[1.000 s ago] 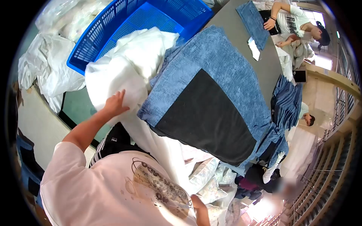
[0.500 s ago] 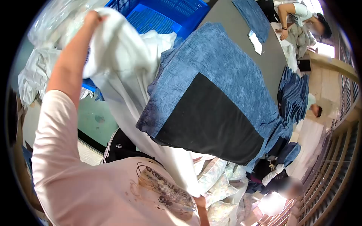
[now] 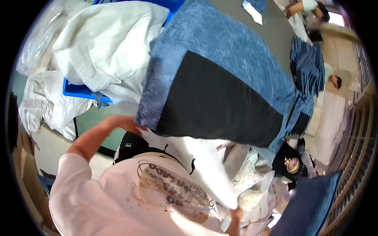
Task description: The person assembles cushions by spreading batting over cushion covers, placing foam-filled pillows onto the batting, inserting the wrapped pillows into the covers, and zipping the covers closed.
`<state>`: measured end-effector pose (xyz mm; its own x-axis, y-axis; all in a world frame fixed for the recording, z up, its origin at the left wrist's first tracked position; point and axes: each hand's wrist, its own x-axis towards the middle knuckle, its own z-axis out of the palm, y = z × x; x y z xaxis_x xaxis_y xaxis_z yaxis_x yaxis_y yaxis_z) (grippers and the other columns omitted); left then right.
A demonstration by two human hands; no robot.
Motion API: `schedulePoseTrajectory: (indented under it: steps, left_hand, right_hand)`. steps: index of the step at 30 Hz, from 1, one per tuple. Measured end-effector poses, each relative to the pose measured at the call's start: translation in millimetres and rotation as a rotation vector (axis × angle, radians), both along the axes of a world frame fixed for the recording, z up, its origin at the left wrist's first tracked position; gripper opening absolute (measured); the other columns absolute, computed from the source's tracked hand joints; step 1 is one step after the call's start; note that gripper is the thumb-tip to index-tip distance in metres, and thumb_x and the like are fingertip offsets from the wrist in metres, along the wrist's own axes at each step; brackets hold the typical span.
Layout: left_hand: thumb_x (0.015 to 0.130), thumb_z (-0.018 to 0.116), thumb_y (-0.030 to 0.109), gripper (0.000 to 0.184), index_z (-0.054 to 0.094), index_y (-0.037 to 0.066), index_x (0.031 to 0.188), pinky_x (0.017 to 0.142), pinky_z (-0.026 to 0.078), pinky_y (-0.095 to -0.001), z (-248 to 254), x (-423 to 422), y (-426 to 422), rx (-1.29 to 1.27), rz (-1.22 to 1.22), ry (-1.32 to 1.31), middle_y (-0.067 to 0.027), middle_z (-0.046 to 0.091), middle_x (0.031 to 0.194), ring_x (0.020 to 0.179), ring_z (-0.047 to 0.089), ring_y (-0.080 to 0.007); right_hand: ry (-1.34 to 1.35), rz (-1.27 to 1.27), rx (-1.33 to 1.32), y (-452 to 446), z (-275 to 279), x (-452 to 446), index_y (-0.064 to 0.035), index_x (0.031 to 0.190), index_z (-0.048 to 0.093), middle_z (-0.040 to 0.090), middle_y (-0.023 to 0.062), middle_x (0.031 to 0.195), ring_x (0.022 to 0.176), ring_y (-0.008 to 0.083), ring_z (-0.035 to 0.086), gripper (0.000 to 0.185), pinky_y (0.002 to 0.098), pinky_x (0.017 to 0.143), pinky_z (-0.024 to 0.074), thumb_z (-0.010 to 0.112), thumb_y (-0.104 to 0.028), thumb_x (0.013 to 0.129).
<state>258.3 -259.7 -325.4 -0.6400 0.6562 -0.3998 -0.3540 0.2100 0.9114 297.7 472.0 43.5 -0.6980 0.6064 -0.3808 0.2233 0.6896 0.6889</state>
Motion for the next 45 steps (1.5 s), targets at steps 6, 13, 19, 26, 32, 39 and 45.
schedulePoseTrajectory:
  steps: [6, 13, 19, 26, 32, 39, 45]
  left_hand:
    - [0.103, 0.048, 0.037, 0.064, 0.024, 0.009, 0.155, 0.12, 0.019, -0.0369, 131.0, -97.4, 203.0, 0.361, 0.105, 0.814, -0.0172, 0.024, 0.16, 0.148, 0.024, -0.0284]
    - [0.103, 0.028, 0.054, 0.063, 0.031, 0.015, 0.151, 0.114, 0.027, -0.04, 127.6, -122.7, 269.2, -0.055, -0.305, 0.301, -0.0176, 0.042, 0.147, 0.135, 0.039, -0.031]
    - [0.094, 0.034, 0.073, 0.083, 0.056, 0.005, 0.135, 0.11, 0.033, -0.0339, 17.3, -34.3, 160.2, 0.007, -0.305, -0.728, -0.0153, 0.053, 0.141, 0.132, 0.047, -0.0241]
    - [0.095, 0.042, 0.066, 0.078, 0.052, 0.002, 0.138, 0.111, 0.031, -0.0356, 160.6, 31.7, -60.7, -0.384, -0.256, -0.488, -0.0175, 0.052, 0.139, 0.131, 0.046, -0.0281]
    - [0.067, 0.086, 0.023, 0.071, 0.058, -0.001, 0.127, 0.097, 0.046, -0.0311, 286.4, 25.3, -188.0, -0.404, 0.092, -0.12, -0.0146, 0.066, 0.12, 0.109, 0.062, -0.0219]
    - [0.073, 0.074, 0.021, 0.035, 0.07, 0.003, 0.102, 0.08, 0.052, -0.0342, 253.3, -45.5, -191.8, -0.751, 0.723, 0.564, -0.0093, 0.073, 0.093, 0.085, 0.068, -0.0218]
    - [0.08, 0.068, 0.016, 0.033, 0.069, 0.003, 0.11, 0.082, 0.05, -0.028, 320.1, -147.3, -194.4, -0.558, 1.261, 0.763, -0.0041, 0.071, 0.101, 0.091, 0.063, -0.0116]
  right_hand:
    - [0.443, 0.83, -0.102, -83.0, 115.9, -28.9, -0.0022, 0.106, 0.07, 0.069, 0.0198, 0.095, 0.085, 0.0382, 0.064, 0.03, 0.0442, 0.071, 0.0507, 0.066, -0.01, 0.077]
    - [0.57, 1.439, 0.258, -190.4, 246.1, 14.4, 0.0022, 0.107, 0.071, 0.067, 0.0131, 0.092, 0.083, 0.0313, 0.062, 0.027, 0.0419, 0.073, 0.0531, 0.067, -0.011, 0.083]
    - [0.593, 1.212, 0.206, -130.3, 202.0, 4.4, -0.0051, 0.116, 0.07, 0.06, 0.0115, 0.085, 0.077, 0.0303, 0.06, 0.041, 0.0413, 0.068, 0.0496, 0.064, -0.01, 0.076]
    - [0.663, 1.36, -0.22, -123.2, 46.7, -136.8, -0.0111, 0.118, 0.071, 0.055, 0.0069, 0.076, 0.069, 0.027, 0.056, 0.045, 0.0385, 0.062, 0.045, 0.064, -0.017, 0.074]
    - [0.791, 1.584, -0.4, -248.8, 38.1, -266.6, -0.0125, 0.118, 0.07, 0.053, 0.0067, 0.075, 0.07, 0.0244, 0.056, 0.044, 0.0356, 0.065, 0.0458, 0.064, -0.015, 0.074]
    - [0.921, 1.492, -0.495, -293.2, 66.3, -369.0, -0.0147, 0.112, 0.068, 0.062, 0.008, 0.085, 0.08, 0.0291, 0.063, 0.032, 0.0383, 0.068, 0.05, 0.058, -0.012, 0.083]
    - [1.071, 1.481, -0.453, -265.9, 98.3, -427.5, -0.015, 0.112, 0.066, 0.063, 0.0069, 0.087, 0.083, 0.0286, 0.064, 0.033, 0.039, 0.07, 0.0507, 0.06, -0.01, 0.08]
